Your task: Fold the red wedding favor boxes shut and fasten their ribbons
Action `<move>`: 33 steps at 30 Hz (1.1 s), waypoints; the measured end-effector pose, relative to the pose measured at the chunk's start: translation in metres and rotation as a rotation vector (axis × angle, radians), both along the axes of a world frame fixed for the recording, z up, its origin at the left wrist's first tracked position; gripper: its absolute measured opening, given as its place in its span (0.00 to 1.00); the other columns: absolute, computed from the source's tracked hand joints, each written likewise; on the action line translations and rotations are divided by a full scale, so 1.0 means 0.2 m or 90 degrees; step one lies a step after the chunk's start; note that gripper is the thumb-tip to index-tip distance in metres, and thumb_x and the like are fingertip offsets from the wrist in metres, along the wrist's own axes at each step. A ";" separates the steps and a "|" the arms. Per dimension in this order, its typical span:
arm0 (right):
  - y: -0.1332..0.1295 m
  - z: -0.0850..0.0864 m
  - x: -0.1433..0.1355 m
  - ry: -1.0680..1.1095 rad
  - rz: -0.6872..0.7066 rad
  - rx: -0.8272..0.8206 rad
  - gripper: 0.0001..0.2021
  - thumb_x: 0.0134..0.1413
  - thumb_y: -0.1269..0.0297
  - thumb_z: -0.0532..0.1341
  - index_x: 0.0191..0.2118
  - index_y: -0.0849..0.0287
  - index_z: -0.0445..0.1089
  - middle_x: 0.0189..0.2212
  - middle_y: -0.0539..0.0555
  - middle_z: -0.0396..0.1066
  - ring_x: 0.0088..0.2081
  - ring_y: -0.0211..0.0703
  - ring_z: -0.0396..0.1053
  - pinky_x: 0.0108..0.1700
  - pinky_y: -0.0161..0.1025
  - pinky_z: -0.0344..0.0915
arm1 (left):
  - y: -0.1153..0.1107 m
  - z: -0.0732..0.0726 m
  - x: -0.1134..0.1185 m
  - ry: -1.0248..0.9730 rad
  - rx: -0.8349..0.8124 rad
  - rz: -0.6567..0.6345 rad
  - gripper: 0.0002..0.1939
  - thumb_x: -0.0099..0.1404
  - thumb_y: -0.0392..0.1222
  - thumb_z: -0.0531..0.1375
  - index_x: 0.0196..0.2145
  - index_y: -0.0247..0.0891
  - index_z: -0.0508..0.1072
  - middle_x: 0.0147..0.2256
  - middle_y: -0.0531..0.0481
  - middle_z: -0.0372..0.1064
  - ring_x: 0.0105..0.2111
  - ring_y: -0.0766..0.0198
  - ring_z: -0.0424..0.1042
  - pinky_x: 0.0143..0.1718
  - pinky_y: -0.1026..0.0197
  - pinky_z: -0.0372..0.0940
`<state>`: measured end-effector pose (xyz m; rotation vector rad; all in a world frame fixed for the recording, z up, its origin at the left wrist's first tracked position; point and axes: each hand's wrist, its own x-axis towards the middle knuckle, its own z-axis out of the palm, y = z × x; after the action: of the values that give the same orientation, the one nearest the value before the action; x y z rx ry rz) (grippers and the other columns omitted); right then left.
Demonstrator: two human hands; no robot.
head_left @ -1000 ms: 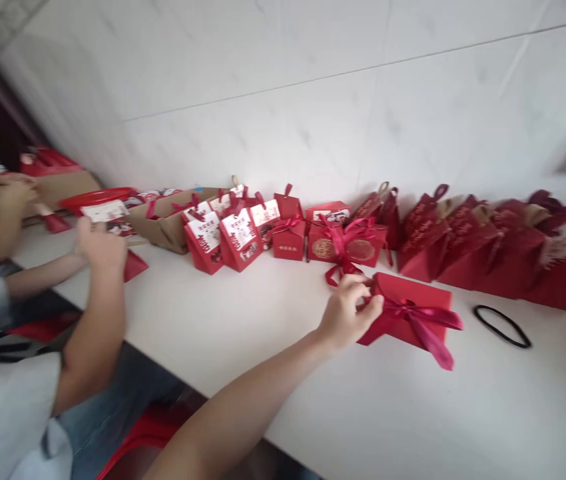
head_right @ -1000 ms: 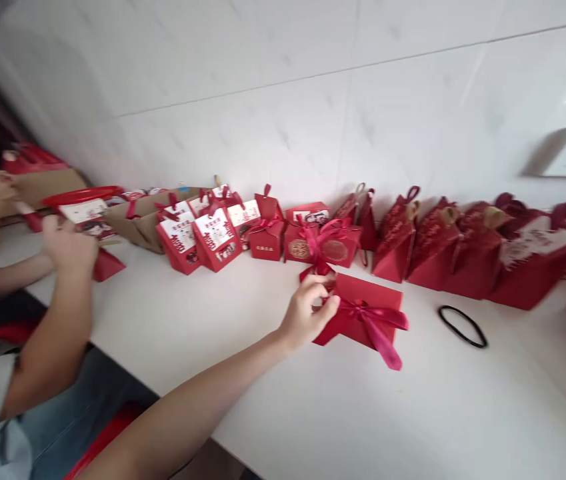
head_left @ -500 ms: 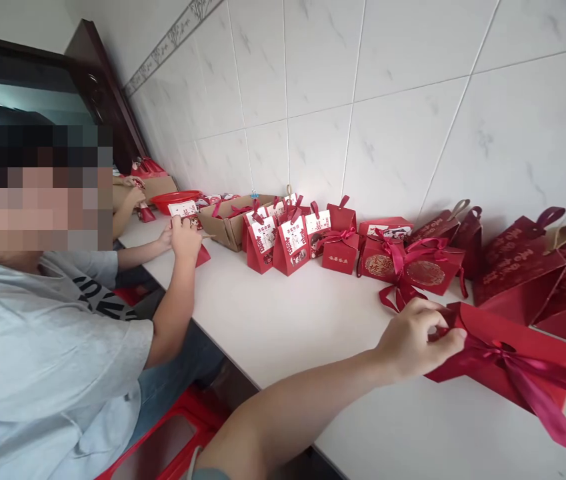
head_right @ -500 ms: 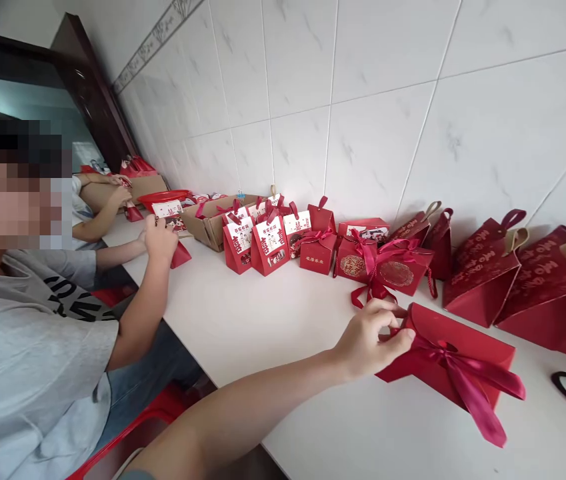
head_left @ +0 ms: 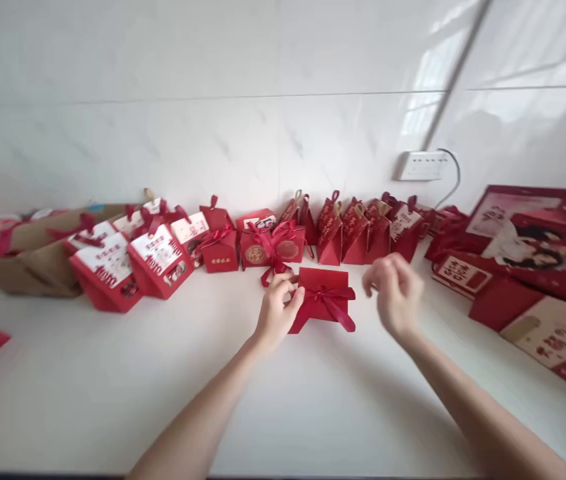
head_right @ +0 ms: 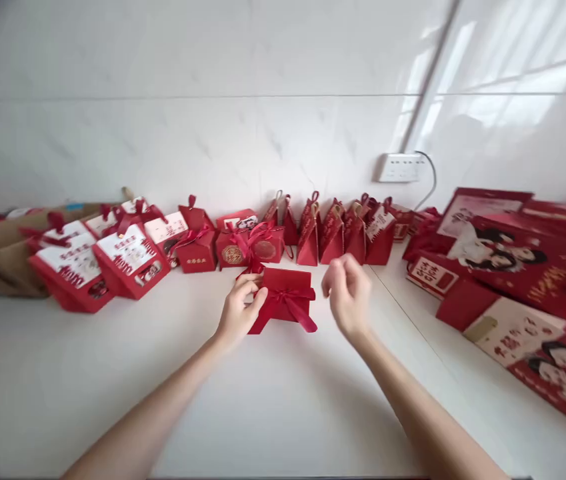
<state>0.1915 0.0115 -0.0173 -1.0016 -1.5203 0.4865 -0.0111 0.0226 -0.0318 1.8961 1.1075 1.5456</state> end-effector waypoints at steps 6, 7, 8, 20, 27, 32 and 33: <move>-0.04 -0.09 -0.03 0.000 0.038 -0.125 0.27 0.57 0.39 0.54 0.20 0.57 0.55 0.14 0.46 0.56 0.17 0.33 0.55 0.21 0.34 0.53 | 0.02 0.02 -0.02 0.056 0.014 0.023 0.16 0.64 0.47 0.56 0.21 0.40 0.61 0.38 0.45 0.70 0.41 0.60 0.72 0.33 0.63 0.69; -0.03 -0.08 -0.03 -0.002 0.048 -0.146 0.26 0.56 0.39 0.55 0.20 0.57 0.56 0.15 0.46 0.57 0.18 0.34 0.55 0.22 0.34 0.53 | 0.02 0.02 -0.02 0.055 0.011 0.026 0.16 0.64 0.48 0.56 0.21 0.40 0.62 0.38 0.45 0.71 0.41 0.60 0.72 0.32 0.64 0.69; -0.03 -0.07 -0.03 -0.002 0.058 -0.163 0.26 0.56 0.39 0.55 0.21 0.58 0.57 0.17 0.46 0.58 0.19 0.34 0.55 0.22 0.34 0.53 | 0.02 0.02 -0.01 0.054 0.006 0.029 0.16 0.64 0.48 0.56 0.21 0.40 0.62 0.39 0.45 0.71 0.42 0.60 0.72 0.33 0.63 0.69; -0.01 -0.07 -0.01 0.067 0.138 -0.213 0.28 0.54 0.33 0.52 0.23 0.56 0.53 0.18 0.46 0.54 0.20 0.34 0.54 0.22 0.34 0.52 | 0.02 0.01 0.00 0.072 0.023 0.049 0.15 0.64 0.47 0.56 0.22 0.41 0.64 0.41 0.46 0.73 0.45 0.59 0.72 0.43 0.60 0.69; -0.01 -0.06 -0.01 0.079 0.087 -0.158 0.25 0.54 0.37 0.56 0.25 0.56 0.56 0.21 0.45 0.56 0.23 0.34 0.52 0.25 0.34 0.50 | 0.01 0.00 0.01 0.085 0.039 0.045 0.15 0.65 0.48 0.56 0.23 0.41 0.65 0.41 0.47 0.72 0.45 0.60 0.72 0.44 0.61 0.68; -0.01 -0.07 -0.01 0.099 0.125 -0.178 0.25 0.56 0.38 0.55 0.26 0.56 0.55 0.21 0.44 0.54 0.22 0.33 0.53 0.25 0.33 0.52 | 0.01 0.00 0.00 0.086 0.031 0.049 0.15 0.66 0.48 0.55 0.24 0.41 0.63 0.41 0.47 0.73 0.43 0.62 0.73 0.43 0.62 0.68; -0.01 -0.07 -0.01 0.105 0.137 -0.186 0.24 0.56 0.38 0.55 0.27 0.56 0.54 0.21 0.44 0.53 0.22 0.33 0.52 0.24 0.33 0.53 | 0.01 0.00 0.00 0.087 0.033 0.052 0.15 0.66 0.48 0.55 0.23 0.41 0.63 0.41 0.47 0.72 0.43 0.61 0.73 0.43 0.61 0.68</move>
<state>0.1886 0.0090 -0.0306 -0.9956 -1.4400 0.9431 -0.0112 0.0248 -0.0319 2.0396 1.2288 1.5203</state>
